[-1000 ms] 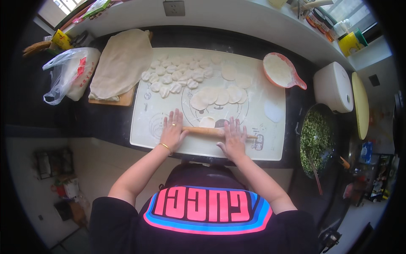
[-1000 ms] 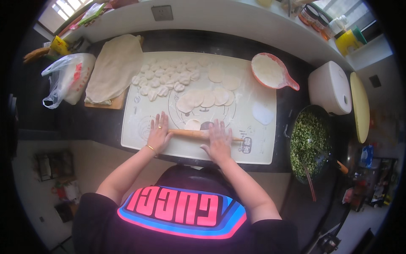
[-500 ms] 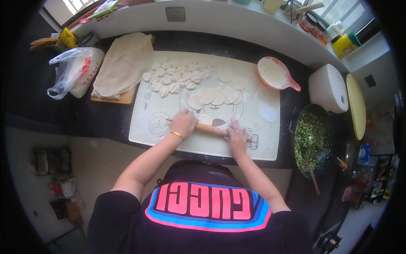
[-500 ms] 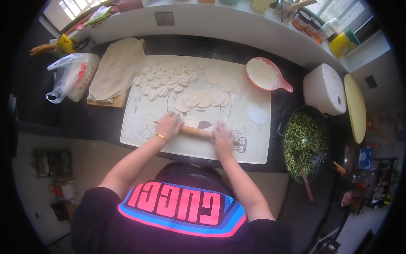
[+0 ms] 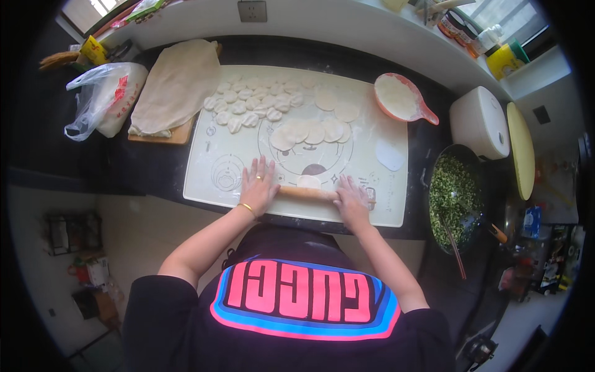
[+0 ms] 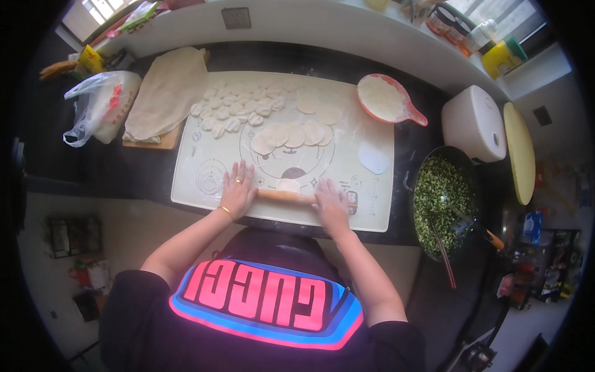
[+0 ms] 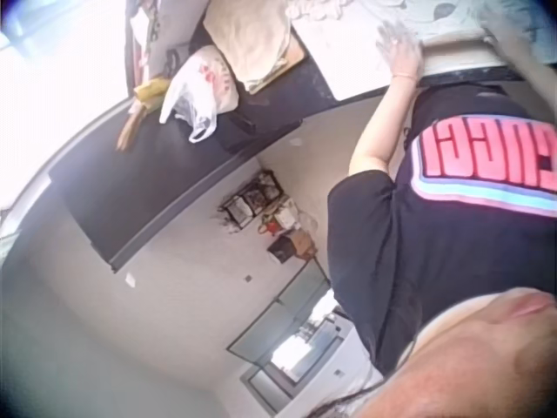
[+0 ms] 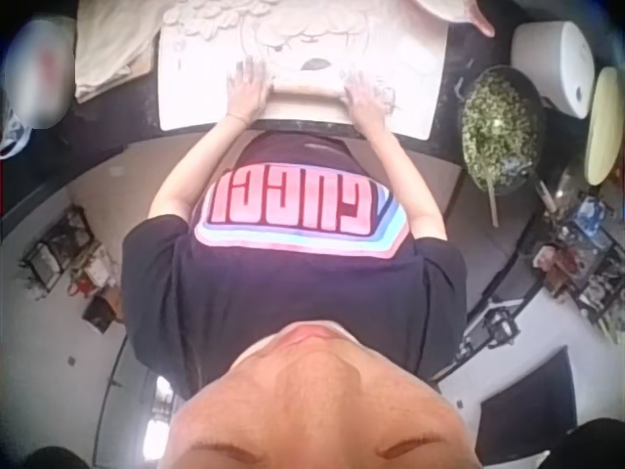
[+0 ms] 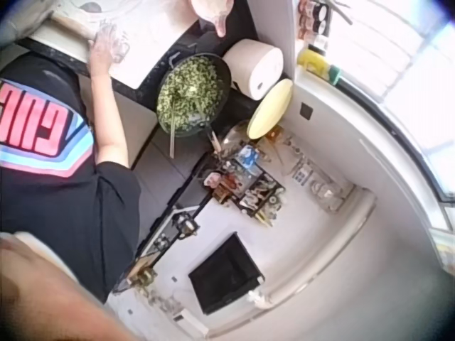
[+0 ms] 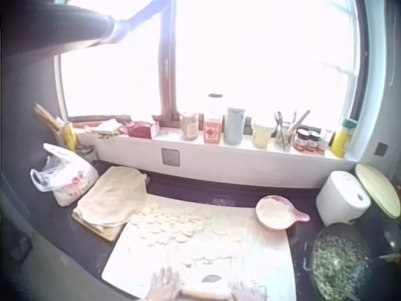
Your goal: The person uses a wooden rolling pin to flatten small balls of dough into thin, round discs on a white cutting board. The person repeatedly picks up a dough ball, rolls it flat, and places the finished disc on the board. A bowl of green filling is visible nearby.
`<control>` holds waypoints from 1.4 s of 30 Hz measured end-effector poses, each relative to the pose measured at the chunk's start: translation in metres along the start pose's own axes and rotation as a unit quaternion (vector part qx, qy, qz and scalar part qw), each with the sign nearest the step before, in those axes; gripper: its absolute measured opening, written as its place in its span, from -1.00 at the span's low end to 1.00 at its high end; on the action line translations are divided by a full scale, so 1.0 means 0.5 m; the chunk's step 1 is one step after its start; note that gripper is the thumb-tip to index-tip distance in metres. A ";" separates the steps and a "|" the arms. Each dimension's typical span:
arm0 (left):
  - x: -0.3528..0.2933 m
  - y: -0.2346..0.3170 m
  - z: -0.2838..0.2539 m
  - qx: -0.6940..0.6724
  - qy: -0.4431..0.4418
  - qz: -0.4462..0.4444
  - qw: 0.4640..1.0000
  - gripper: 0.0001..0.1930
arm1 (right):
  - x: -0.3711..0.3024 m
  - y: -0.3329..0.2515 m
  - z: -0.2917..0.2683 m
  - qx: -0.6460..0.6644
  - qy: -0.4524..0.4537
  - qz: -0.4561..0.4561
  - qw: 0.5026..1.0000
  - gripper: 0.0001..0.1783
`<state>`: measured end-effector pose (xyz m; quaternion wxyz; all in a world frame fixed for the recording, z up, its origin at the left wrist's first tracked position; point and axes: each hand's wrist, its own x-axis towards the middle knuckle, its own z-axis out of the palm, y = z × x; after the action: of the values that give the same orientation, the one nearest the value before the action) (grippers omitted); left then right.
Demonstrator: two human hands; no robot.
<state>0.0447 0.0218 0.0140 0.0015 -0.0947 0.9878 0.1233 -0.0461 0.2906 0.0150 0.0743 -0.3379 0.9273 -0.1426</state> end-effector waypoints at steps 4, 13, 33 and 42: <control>0.113 -0.005 0.002 0.046 0.033 -0.046 0.997 -0.32 | 0.093 -0.017 -0.017 -0.030 0.026 0.043 0.998 -0.42; 0.108 -0.010 -0.013 0.053 -0.043 0.042 0.997 -0.34 | -0.018 -0.063 0.006 -0.035 -0.027 0.098 0.994 -0.14; 0.203 0.003 0.015 0.027 0.018 0.088 0.996 -0.33 | 0.069 0.000 0.020 -0.053 0.066 0.194 0.977 -0.16; 0.139 -0.036 0.024 -0.014 -0.035 0.149 0.988 -0.27 | -0.043 -0.107 0.033 -0.058 0.081 0.141 0.985 -0.23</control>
<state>-0.0206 -0.0054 -0.0039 0.0162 0.0580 0.9884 0.1392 0.0066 0.2621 0.0173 -0.0013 -0.1951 0.9753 -0.1038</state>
